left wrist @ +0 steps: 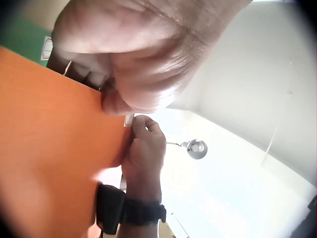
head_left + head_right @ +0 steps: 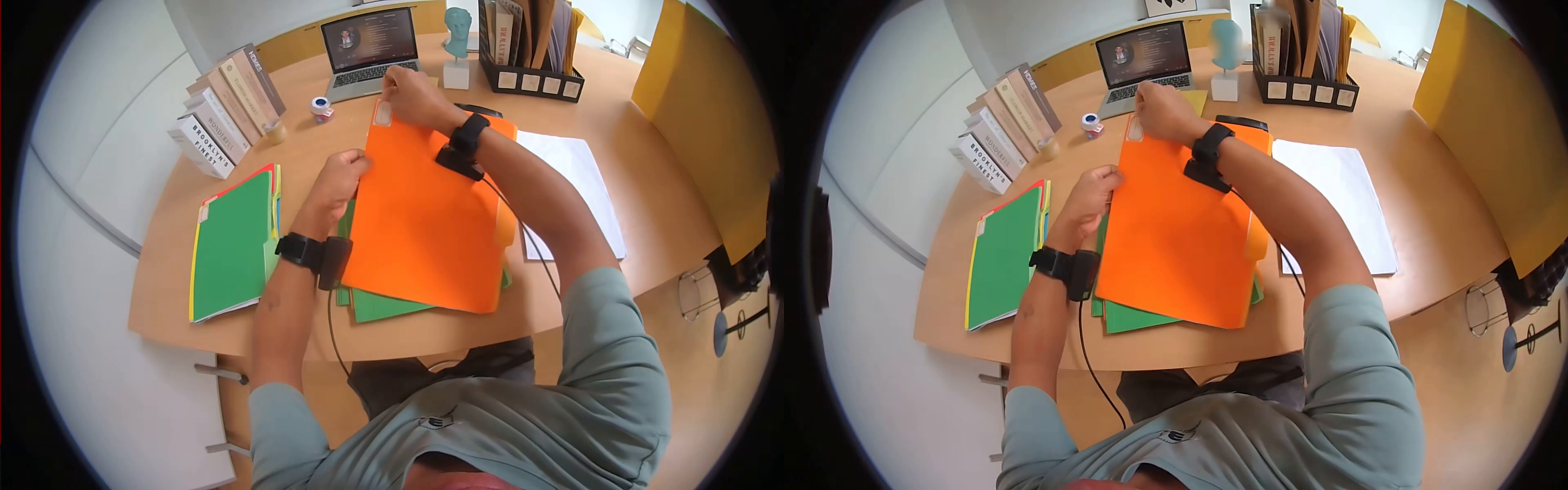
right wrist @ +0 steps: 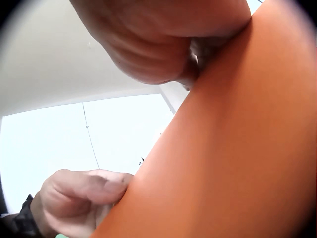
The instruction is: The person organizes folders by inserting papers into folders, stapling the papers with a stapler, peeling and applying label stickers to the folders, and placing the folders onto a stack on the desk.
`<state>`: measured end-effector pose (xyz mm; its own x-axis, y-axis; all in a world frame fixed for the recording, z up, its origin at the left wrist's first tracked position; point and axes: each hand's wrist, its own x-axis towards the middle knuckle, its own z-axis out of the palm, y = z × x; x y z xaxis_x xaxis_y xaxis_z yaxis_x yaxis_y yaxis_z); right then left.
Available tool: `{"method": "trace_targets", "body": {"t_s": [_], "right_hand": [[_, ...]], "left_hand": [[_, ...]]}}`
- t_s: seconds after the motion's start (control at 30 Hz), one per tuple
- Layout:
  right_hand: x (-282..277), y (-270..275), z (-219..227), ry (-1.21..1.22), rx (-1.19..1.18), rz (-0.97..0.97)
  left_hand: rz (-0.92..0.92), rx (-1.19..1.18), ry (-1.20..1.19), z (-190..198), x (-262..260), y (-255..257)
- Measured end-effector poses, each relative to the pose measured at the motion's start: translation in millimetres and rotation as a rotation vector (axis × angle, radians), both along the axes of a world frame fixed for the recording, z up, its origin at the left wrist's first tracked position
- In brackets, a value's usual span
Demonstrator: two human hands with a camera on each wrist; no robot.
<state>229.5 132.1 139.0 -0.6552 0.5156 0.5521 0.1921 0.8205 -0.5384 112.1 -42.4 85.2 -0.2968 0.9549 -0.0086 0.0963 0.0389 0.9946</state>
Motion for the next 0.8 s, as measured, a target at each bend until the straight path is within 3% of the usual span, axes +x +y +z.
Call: {"method": "trace_targets", "body": {"t_s": [0.07, 0.17, 0.23, 0.33, 0.43, 0.5, 0.63, 0.7, 0.8], "right_hand": [[12.9, -10.9, 3.7, -0.030, -0.021, 0.140], [19.5, -18.0, -8.1, -0.063, 0.160, 0.123], [22.8, -17.0, -10.2, 0.021, 0.054, 0.134], [32.0, -4.8, -16.1, 0.200, -0.122, 0.208], [59.4, -9.3, -3.6, 0.318, -0.432, 0.171], [83.8, -6.7, -3.5, 0.286, -0.454, 0.150], [115.9, 1.1, -11.0, 0.232, -0.584, 0.130], [125.7, 4.7, -13.3, 0.223, -0.602, 0.130], [130.0, 2.9, -11.8, 0.218, -0.611, 0.136]], "left_hand": [[-0.016, 0.027, 0.043, -9.3, 2.3, -2.6], [0.014, 0.076, 0.019, -21.4, 12.6, -2.5], [0.036, 0.084, 0.010, -26.0, 15.7, -4.2], [0.076, 0.026, 0.399, -19.8, -5.3, -17.6], [0.230, -0.057, 0.502, 4.7, -52.9, -51.6], [0.390, 0.047, 0.259, 18.9, -88.4, -84.1], [0.593, -0.029, 0.288, -1.1, -267.4, -169.1], [0.856, -0.069, 0.301, 1.3, -272.1, -205.1], [0.949, -0.224, 0.422, -2.6, -287.2, -240.1]]}}
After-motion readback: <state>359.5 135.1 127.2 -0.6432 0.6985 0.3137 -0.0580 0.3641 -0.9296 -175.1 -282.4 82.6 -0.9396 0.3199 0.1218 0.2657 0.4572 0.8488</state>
